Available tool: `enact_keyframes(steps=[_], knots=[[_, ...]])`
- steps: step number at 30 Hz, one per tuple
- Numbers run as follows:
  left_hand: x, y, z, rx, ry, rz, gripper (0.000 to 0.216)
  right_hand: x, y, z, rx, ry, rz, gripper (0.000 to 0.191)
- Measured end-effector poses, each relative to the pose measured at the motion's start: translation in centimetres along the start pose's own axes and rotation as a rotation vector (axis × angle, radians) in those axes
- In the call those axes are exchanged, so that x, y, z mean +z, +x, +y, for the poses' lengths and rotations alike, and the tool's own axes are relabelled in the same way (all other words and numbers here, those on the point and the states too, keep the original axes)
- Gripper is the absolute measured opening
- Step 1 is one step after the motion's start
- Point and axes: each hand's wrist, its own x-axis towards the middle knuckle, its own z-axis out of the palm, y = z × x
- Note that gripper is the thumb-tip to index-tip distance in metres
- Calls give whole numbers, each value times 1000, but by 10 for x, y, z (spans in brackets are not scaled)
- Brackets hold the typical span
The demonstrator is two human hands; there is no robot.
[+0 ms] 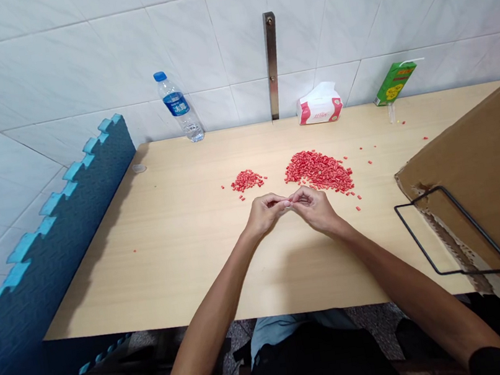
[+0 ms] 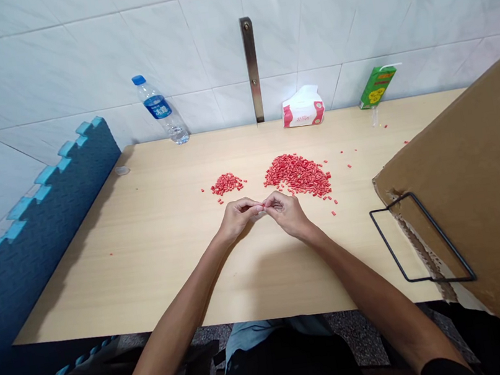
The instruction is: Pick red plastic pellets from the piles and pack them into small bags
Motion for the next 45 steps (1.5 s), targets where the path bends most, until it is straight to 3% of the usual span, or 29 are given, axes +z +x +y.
enact_keyframes(steps=[19,45], knots=[[-8,2,-4,-33,-1,-67,27,-1,-2,-2,-12,-66,-34,14],[-2,-2,0,-17,74,-30,30,1,-1,-1,-44,-97,-2,16]])
